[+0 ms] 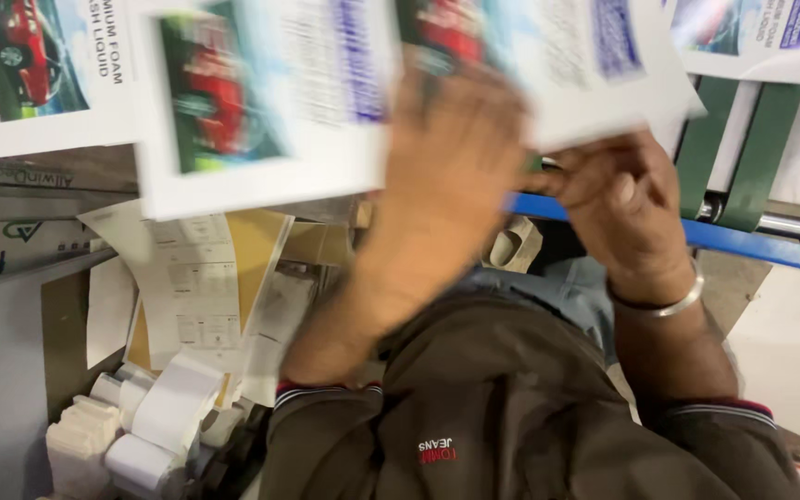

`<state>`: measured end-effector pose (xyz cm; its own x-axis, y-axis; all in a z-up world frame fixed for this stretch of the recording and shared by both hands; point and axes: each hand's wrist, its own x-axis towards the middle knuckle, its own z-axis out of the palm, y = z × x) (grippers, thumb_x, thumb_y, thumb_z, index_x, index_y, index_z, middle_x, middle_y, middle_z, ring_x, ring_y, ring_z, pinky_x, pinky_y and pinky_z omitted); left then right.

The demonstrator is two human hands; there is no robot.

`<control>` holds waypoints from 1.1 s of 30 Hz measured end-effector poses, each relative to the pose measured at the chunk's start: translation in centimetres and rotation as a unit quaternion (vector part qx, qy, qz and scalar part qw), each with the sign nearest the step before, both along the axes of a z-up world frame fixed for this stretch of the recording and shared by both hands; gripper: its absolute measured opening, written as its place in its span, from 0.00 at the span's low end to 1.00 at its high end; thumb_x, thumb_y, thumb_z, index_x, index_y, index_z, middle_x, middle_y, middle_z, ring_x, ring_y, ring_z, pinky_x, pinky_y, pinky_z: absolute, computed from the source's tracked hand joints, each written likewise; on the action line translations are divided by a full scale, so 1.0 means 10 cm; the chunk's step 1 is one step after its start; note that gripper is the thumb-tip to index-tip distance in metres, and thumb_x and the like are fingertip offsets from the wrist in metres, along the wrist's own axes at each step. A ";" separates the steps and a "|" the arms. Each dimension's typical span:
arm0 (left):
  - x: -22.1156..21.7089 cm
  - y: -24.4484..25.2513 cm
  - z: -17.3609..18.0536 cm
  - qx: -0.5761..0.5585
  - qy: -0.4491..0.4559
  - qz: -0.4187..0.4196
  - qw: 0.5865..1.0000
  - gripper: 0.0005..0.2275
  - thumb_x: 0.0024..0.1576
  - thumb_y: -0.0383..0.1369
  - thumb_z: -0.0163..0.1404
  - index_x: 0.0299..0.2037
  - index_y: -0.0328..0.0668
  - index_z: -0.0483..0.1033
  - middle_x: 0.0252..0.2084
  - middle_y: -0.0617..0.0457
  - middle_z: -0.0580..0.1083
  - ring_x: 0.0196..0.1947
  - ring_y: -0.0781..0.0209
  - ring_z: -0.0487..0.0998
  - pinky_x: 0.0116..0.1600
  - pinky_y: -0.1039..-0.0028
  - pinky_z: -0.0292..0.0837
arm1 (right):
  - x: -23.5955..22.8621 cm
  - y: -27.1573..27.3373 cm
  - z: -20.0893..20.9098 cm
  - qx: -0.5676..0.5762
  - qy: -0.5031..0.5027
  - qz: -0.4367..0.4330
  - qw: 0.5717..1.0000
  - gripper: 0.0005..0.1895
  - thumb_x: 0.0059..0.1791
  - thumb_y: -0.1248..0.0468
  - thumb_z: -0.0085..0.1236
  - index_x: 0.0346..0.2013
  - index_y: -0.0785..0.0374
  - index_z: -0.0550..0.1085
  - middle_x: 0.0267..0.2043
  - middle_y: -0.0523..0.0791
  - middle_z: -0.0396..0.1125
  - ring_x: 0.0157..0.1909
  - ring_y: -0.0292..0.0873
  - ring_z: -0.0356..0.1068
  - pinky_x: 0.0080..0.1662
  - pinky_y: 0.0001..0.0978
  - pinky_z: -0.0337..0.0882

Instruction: The person repeatedly picks up printed sheets from a stack on the left and feeds them one by one into a blue and green machine with rollers on the right. The sheets feature a red car and Maruti Suzuki branding. The person maintains a steady rhythm throughout the clip.

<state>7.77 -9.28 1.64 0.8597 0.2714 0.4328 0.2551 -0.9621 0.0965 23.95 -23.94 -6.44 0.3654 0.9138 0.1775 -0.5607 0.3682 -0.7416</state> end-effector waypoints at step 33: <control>-0.91 0.97 -0.11 -0.086 -0.208 0.081 0.971 0.10 0.72 0.33 0.58 0.47 0.32 0.76 0.50 0.43 0.79 0.53 0.52 0.80 0.64 0.60 0.71 | 0.05 -1.68 -1.56 -0.356 -0.163 -0.477 0.787 0.19 0.59 0.72 0.47 0.65 0.76 0.67 0.58 0.49 0.69 0.53 0.37 0.69 0.50 0.25 0.69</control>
<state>-1.30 0.39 0.56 0.5598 0.4885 0.6693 0.3068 -0.8725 0.3802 24.46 -40.75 -22.06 0.9864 0.1615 -0.0299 -0.0192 -0.0680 -0.9975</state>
